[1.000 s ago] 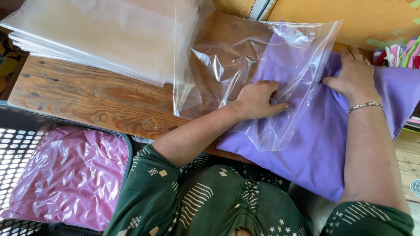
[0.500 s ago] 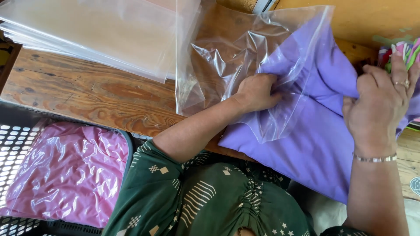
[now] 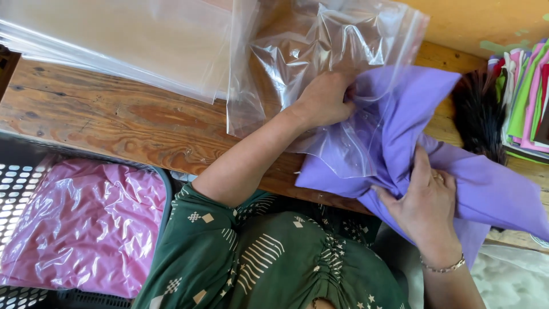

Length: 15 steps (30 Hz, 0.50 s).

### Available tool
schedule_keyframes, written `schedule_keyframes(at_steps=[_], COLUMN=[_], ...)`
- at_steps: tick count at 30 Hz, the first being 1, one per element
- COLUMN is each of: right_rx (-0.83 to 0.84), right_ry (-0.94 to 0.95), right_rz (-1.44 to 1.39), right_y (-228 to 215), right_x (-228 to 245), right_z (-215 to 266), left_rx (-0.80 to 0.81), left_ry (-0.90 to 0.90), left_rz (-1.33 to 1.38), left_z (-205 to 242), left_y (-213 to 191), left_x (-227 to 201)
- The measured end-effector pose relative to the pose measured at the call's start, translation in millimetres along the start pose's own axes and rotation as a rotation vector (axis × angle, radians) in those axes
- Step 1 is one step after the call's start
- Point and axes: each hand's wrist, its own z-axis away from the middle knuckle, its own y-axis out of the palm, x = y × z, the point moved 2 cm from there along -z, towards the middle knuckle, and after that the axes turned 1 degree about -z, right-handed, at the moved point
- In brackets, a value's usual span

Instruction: Stuffing a purple fabric cushion cover with white fiberfill, smoothing the surface by hand and with a duster, and inserting it into a plastic bag.

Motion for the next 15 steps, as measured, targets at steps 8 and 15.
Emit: schedule_keyframes(at_steps=[8, 15], right_rx=[0.021, -0.318], right_ry=[0.012, 0.021], right_rz=[0.112, -0.318], right_y=[25, -12], right_x=[-24, -79], right_z=[-11, -3], left_rx=[-0.422, -0.361], left_ry=[0.249, 0.264], left_rz=[0.178, -0.224], left_z=[5, 5], left_y=[4, 18], left_x=[-6, -10])
